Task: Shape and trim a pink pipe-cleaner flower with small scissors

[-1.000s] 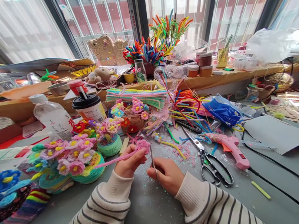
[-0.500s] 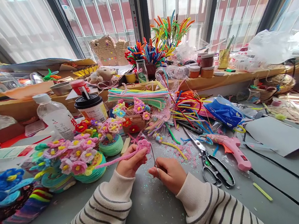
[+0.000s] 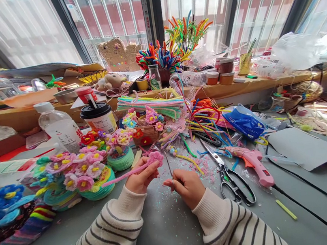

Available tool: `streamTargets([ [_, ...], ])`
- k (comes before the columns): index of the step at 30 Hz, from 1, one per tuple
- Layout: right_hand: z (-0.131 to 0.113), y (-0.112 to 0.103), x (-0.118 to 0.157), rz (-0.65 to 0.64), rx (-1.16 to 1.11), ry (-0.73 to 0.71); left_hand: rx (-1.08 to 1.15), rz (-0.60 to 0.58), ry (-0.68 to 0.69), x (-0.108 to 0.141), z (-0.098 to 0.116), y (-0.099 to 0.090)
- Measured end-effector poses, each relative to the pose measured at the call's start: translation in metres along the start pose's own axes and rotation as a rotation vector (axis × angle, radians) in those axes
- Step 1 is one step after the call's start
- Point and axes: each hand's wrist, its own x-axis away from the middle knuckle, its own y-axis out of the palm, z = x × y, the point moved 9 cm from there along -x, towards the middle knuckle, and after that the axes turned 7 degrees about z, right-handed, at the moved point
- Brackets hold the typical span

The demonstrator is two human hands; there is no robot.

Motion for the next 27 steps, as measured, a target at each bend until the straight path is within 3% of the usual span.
streamTargets([
  [13,0.001,0.011,0.005,-0.135,-0.016,0.024,0.068,-0.013,-0.070,0.001,-0.003,0.001],
  [27,0.002,0.000,0.002,-0.021,0.082,0.047,0.049,-0.019,-0.059,-0.001,-0.004,0.001],
])
